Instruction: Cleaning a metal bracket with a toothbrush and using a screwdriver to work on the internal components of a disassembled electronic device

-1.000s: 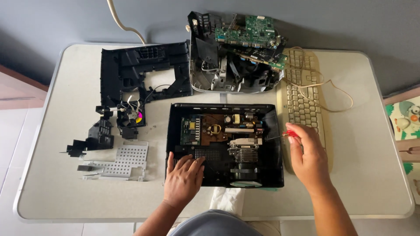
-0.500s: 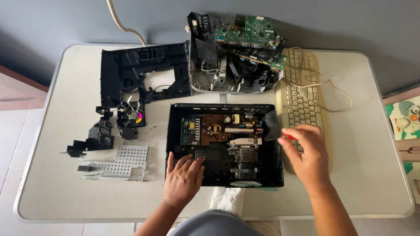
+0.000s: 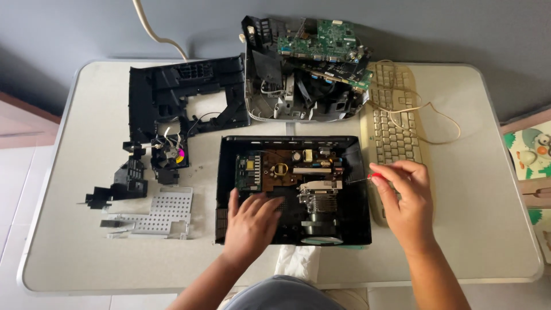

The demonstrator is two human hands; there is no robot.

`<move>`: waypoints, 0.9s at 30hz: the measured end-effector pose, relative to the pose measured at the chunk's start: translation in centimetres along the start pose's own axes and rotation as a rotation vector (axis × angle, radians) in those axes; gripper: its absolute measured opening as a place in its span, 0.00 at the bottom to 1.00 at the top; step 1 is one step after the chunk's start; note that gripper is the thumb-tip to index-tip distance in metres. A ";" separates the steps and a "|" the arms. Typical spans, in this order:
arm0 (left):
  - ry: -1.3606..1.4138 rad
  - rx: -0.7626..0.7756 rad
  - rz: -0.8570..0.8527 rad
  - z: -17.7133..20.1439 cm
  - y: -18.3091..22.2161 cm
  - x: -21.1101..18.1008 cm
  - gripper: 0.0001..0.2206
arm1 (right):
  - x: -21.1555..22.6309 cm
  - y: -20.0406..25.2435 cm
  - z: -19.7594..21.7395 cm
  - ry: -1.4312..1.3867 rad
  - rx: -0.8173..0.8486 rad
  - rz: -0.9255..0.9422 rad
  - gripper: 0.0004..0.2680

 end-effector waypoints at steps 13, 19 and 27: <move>0.451 -0.039 -0.202 -11.5 -11.9 -8.5 0.14 | 2.8 -1.5 0.8 -0.120 0.026 0.042 0.11; 0.366 -0.068 -0.221 -12.2 -12.0 -8.5 0.20 | 0.0 0.3 0.1 -0.060 -0.057 -0.038 0.14; 0.134 -0.049 -0.362 -15.5 -12.2 -6.1 0.19 | 0.3 -0.3 2.1 -0.105 -0.096 -0.124 0.09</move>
Point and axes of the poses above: each hand's wrist, its own y-axis away from the middle knuckle, its own z-axis out of the back of the hand, x = y × z, the point moved 4 cm from there along -y, towards the middle knuckle, and after that the axes turned 9 degrees about -x, right-handed, at the moved point
